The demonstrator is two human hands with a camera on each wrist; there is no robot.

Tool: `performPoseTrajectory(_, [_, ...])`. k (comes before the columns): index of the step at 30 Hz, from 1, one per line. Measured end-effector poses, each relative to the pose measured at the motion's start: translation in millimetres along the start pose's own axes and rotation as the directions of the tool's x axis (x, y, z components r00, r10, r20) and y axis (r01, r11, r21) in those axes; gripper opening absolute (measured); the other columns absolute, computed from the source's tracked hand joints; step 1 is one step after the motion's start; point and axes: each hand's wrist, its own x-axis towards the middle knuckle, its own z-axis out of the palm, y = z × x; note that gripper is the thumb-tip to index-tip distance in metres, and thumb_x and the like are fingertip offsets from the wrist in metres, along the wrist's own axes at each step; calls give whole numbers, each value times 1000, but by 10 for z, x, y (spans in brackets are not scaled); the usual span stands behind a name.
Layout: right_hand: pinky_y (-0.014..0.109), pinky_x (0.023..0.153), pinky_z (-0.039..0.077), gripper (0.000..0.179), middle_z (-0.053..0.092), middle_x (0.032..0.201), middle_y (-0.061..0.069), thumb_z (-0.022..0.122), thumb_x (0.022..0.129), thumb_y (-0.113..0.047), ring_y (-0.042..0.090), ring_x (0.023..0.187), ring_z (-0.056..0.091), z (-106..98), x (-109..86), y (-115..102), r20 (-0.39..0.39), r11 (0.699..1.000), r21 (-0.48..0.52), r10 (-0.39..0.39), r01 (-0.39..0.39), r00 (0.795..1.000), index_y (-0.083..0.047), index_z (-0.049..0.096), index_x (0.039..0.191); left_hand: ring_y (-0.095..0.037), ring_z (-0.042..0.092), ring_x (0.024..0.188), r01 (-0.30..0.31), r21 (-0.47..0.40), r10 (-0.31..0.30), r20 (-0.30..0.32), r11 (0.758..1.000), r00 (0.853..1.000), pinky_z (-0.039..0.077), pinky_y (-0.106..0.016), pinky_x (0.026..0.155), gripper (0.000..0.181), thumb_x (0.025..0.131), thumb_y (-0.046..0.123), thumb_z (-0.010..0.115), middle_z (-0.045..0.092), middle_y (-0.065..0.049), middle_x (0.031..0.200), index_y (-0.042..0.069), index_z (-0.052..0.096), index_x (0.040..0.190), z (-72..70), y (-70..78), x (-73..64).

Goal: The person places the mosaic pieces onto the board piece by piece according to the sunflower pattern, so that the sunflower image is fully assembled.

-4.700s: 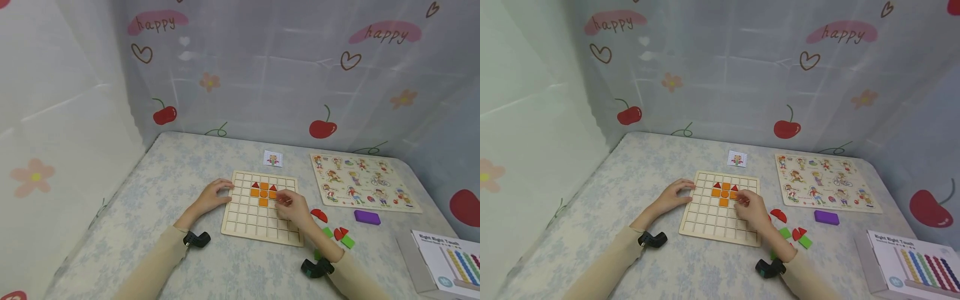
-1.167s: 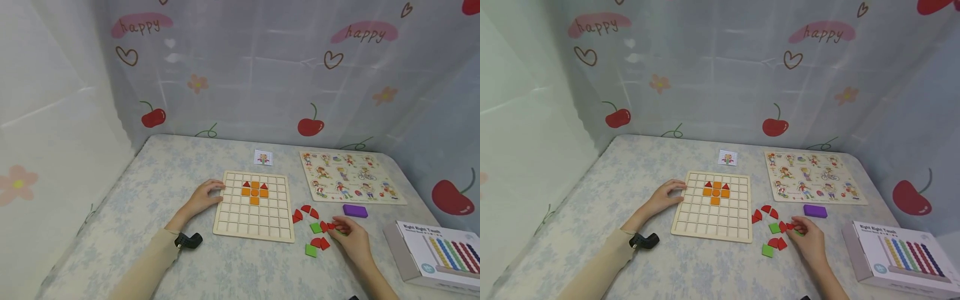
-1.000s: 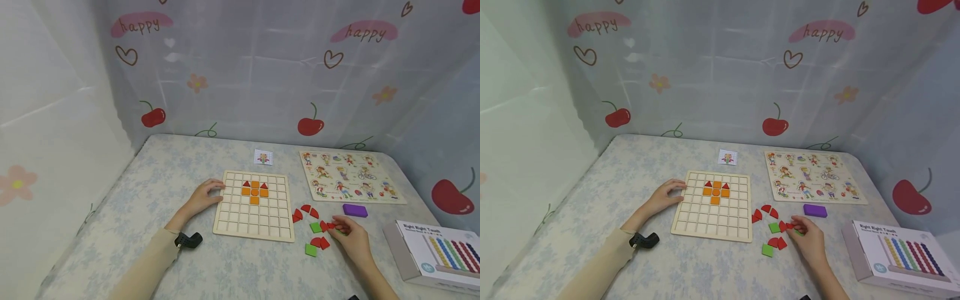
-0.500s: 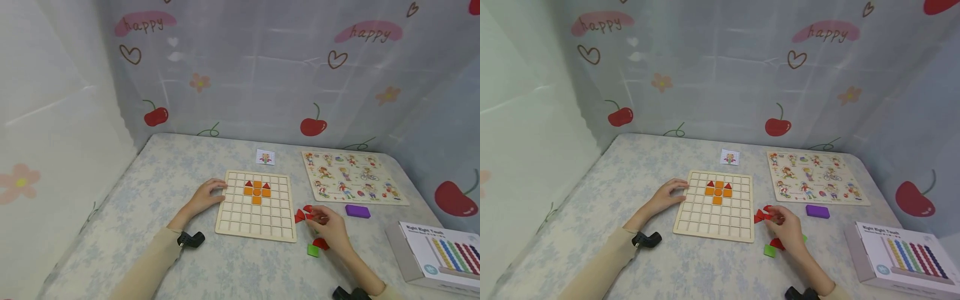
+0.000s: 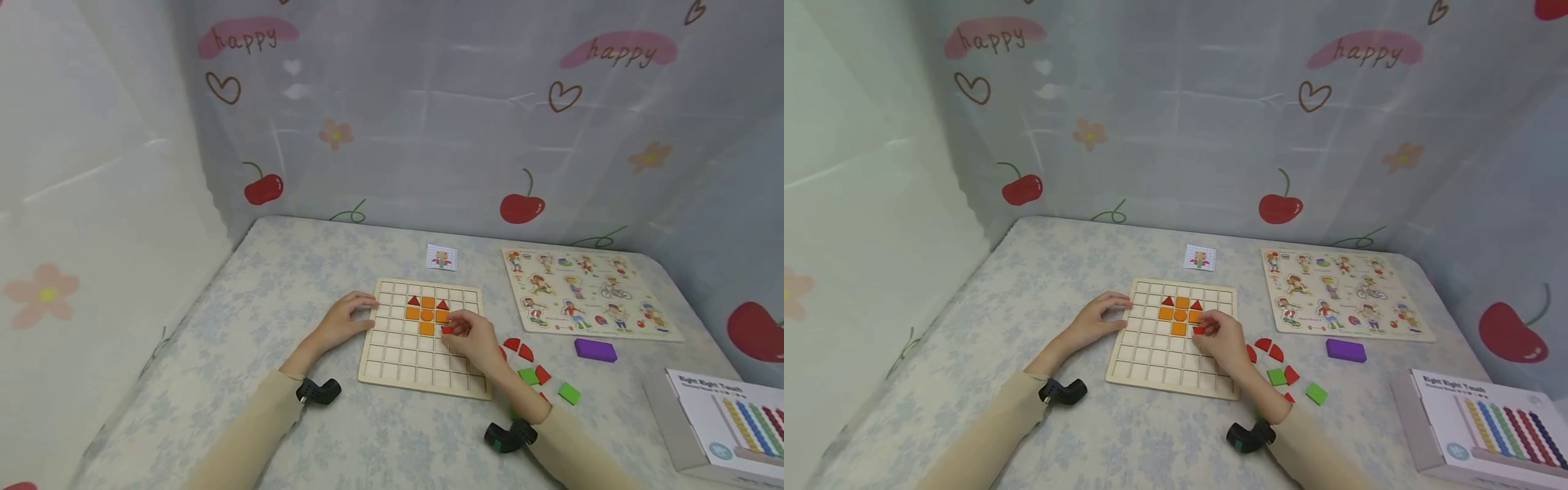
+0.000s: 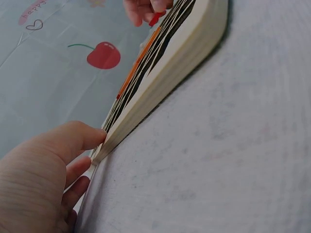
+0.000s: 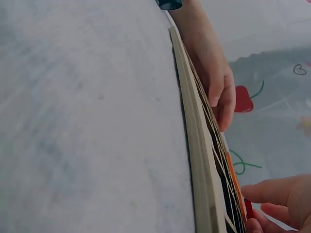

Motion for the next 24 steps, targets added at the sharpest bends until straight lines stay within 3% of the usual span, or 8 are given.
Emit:
performPoseTrajectory(7, [15, 68, 47, 31, 67, 96, 18, 77, 75, 0, 14, 80, 58, 39, 23, 29, -8, 1000, -15, -7, 7, 1000, 3, 66, 105, -29, 42, 135, -2, 23, 2, 9, 1000, 1000, 35, -50, 112, 37, 89, 23, 68, 50, -6, 139, 15, 62, 125, -4, -49, 18])
performPoseTrajectory(15, [15, 67, 48, 28, 67, 93, 19, 73, 77, 5, 17, 79, 60, 48, 33, 56, -17, 999, -12, -48, 48, 999, 5, 66, 104, -28, 43, 134, 0, 64, 0, 5, 998, 1000, 36, -49, 112, 37, 89, 24, 67, 51, -5, 139, 16, 62, 125, -10, -64, 18])
performPoseTrajectory(24, [15, 66, 47, 25, 68, 91, 16, 70, 78, 6, 15, 78, 59, 88, 52, 48, -28, 997, -43, -68, 67, 997, 3, 68, 103, -28, 41, 135, 9, 53, -10, 11, 999, 1000, 35, -50, 112, 37, 89, 24, 68, 50, -5, 139, 16, 62, 125, -2, -46, 24])
